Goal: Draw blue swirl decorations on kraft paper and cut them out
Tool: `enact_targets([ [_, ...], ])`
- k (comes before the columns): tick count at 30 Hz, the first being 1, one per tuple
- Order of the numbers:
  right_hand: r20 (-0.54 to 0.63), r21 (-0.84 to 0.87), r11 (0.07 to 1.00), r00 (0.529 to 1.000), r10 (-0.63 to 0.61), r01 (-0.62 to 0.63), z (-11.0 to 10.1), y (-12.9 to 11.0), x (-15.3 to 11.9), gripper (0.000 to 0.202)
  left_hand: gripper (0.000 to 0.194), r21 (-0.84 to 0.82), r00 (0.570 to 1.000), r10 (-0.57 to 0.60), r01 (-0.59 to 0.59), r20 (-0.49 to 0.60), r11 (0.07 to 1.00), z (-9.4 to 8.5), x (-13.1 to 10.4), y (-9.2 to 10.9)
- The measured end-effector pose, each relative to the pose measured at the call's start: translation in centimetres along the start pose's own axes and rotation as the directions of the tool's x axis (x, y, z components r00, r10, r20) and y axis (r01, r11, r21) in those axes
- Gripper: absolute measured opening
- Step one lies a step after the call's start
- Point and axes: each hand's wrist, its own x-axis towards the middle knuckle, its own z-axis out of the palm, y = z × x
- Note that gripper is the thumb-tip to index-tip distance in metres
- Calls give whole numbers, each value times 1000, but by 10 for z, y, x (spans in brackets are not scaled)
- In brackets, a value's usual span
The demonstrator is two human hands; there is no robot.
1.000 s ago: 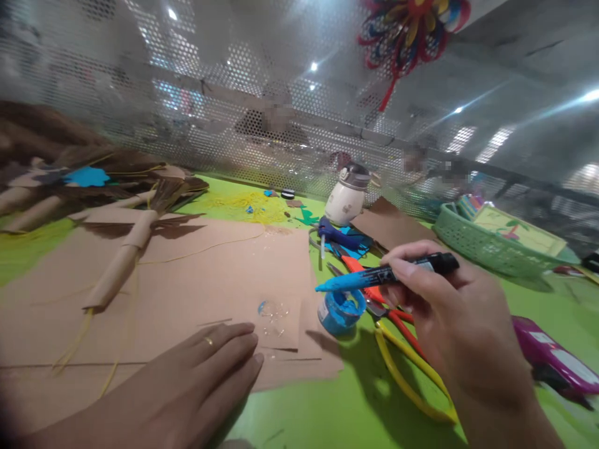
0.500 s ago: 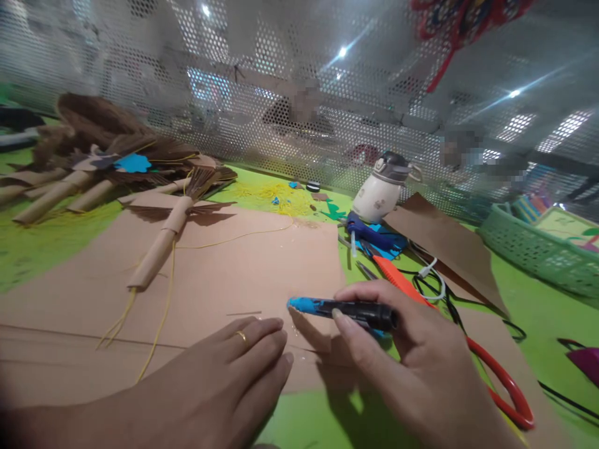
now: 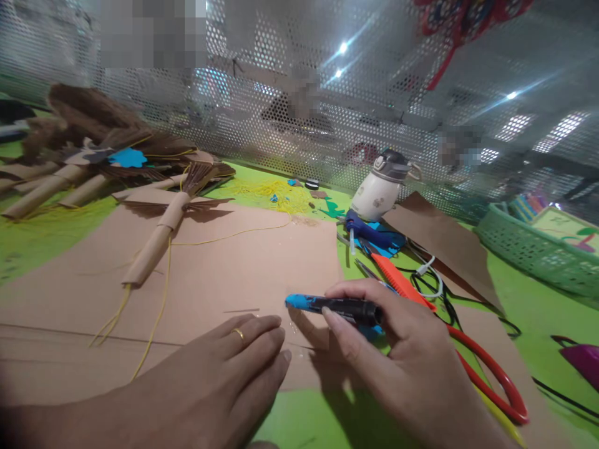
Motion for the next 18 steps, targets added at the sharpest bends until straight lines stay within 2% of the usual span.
enact_targets([
  [6, 98, -9, 996, 991, -87, 89, -6, 5, 5, 18, 44, 17, 1000, -8, 8, 3, 1000, 0, 0, -2],
  [10, 82, 15, 996, 993, -88, 87, -4, -2, 5, 15, 41, 18, 1000, 19, -18, -25, 1000, 1, 0, -3],
  [15, -25, 27, 999, 999, -32, 33, 0, -5, 2, 12, 40, 5, 1000, 9, -9, -24, 1000, 3, -1, -1],
  [18, -20, -8, 997, 997, -74, 74, -1, -3, 4, 12, 38, 21, 1000, -4, 4, -16, 1000, 4, 1, -2],
])
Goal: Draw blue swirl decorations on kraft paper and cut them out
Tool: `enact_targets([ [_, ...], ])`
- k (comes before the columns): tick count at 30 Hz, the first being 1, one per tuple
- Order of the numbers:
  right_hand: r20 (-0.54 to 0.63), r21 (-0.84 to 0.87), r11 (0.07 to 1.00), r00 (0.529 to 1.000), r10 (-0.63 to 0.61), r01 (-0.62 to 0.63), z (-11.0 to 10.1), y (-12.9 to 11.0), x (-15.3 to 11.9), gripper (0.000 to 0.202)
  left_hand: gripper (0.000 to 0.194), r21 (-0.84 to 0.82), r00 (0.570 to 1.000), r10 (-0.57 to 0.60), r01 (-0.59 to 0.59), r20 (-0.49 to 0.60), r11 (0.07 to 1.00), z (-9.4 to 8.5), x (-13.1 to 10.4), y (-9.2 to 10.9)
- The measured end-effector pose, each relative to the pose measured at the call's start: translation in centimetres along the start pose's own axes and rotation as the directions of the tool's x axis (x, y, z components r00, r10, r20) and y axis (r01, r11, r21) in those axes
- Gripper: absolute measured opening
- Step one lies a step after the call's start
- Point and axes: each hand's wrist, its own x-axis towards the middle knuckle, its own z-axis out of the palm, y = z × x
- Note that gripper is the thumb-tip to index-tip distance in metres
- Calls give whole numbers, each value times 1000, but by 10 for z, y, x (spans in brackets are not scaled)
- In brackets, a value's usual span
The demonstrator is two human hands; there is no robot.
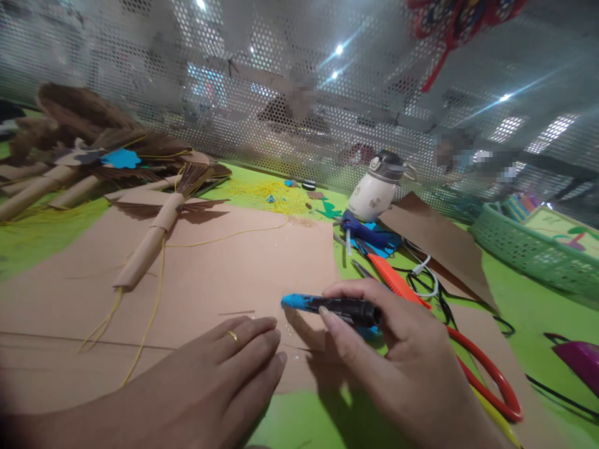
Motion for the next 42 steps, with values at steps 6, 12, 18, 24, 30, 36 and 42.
enact_targets([
  [6, 29, 18, 1000, 1000, -5, 4, 2, -4, -1, 14, 35, 0, 998, 18, -18, 53, 1000, -3, 0, -2],
  [12, -23, 40, 998, 998, 57, -56, 4, -8, -6, 10, 34, -8, 996, 7, -7, 91, 1000, -5, 1, -2],
  [18, -16, 53, 997, 999, 51, -50, 4, -7, -5, 10, 45, -10, 998, 7, -6, 62, 1000, -4, 2, -1],
  [24, -4, 34, 999, 1000, 21, -21, 4, -7, -6, 12, 35, -49, 997, -5, 9, 80, 999, -5, 0, 0],
  [30, -12, -58, 996, 998, -62, 61, -1, -2, -4, 11, 47, -143, 996, -43, 55, 79, 988, -11, 10, -7],
  [36, 75, -94, 977, 980, -182, 189, -7, 1, 0, 13, 45, -142, 995, -44, 57, 93, 988, -10, 7, -5],
  [42, 38, -93, 984, 988, -147, 150, -4, 0, -2, 12, 42, -46, 997, -7, 10, 75, 999, -5, -1, 0],
])
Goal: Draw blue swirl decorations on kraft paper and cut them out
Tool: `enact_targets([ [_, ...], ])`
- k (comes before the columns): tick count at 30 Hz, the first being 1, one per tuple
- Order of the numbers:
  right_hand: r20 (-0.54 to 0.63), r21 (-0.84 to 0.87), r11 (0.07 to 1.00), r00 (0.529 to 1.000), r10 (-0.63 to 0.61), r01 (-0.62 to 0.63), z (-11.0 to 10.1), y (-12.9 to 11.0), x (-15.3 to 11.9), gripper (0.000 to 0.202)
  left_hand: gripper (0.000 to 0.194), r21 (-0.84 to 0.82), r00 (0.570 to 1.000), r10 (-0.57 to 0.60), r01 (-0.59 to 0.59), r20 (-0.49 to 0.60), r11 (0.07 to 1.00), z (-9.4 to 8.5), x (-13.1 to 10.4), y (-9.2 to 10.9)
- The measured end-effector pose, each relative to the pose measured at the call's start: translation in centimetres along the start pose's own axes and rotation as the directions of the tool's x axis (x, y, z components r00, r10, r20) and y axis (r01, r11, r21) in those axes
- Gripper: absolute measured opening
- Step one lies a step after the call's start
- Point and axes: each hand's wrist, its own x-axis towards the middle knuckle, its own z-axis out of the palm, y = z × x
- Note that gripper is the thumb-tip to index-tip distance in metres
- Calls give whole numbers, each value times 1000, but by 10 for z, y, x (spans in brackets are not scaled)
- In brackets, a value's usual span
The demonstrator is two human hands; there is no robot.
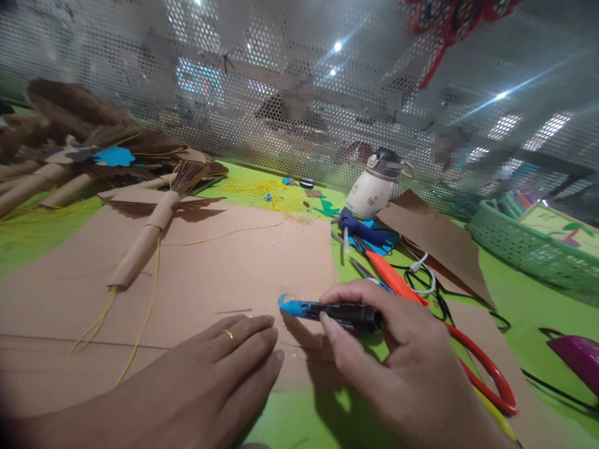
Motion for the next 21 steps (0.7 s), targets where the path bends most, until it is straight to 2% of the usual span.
enact_targets([
  [3, -24, 46, 998, 999, 43, -42, 2, -1, 0, 14, 44, 13, 1000, 12, -12, -3, 1000, 0, 1, -1],
  [7, -20, 21, 998, 998, 58, -57, 0, 1, -2, 10, 45, 21, 1000, 18, -18, 11, 1000, -1, 5, -3],
  [11, -124, -20, 985, 978, 167, -171, -3, 3, -8, 11, 41, 29, 1000, -6, 5, 23, 1000, -3, 7, -2],
  [13, -131, -33, 979, 972, 195, -201, -3, 3, -9, 11, 43, 19, 1000, -5, 4, 21, 1000, -3, 5, -1],
  [21, -85, 50, 990, 987, 139, -135, 2, 0, -6, 7, 43, -3, 1000, -17, 17, -12, 1000, -1, -2, 2],
])
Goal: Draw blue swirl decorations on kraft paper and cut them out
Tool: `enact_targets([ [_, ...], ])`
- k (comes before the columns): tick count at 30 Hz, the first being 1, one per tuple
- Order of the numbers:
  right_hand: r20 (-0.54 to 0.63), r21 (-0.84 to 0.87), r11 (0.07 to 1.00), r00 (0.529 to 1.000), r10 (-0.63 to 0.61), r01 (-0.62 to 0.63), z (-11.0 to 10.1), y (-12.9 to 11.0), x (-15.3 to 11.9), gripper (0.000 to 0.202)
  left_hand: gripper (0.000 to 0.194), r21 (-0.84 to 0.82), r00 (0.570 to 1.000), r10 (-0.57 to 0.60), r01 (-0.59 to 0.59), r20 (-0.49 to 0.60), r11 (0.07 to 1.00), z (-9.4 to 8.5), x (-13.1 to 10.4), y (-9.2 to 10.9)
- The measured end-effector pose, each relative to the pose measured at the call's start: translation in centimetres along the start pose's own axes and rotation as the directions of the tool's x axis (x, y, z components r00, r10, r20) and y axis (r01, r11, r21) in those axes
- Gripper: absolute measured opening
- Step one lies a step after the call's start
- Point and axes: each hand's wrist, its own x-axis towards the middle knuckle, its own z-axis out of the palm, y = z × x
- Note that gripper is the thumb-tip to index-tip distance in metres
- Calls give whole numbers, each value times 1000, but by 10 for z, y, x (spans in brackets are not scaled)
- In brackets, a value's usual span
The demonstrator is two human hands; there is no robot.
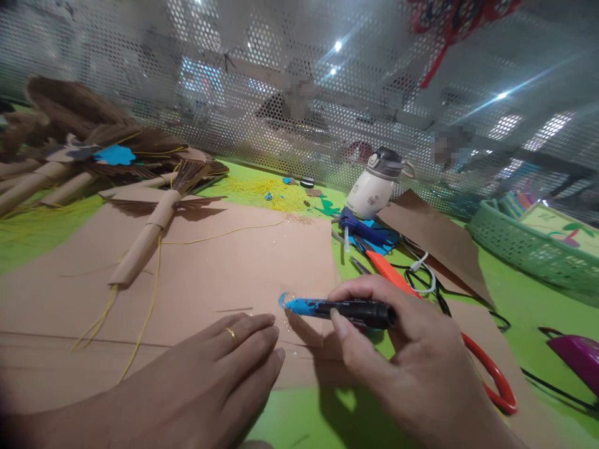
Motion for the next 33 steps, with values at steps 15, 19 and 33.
enact_targets([
  [15, 34, 13, 1000, 999, -19, 19, 3, 1, 1, 10, 41, 17, 999, 18, -18, 30, 1000, 1, 6, -3],
  [19, 67, -51, 995, 994, -82, 86, -4, 4, 4, 10, 34, -2, 1000, 23, -23, 21, 1000, 3, 2, -3],
  [33, 134, -49, 990, 983, -124, 131, -4, 3, 7, 10, 32, 0, 999, 20, -20, 31, 1000, 2, 5, -3],
])
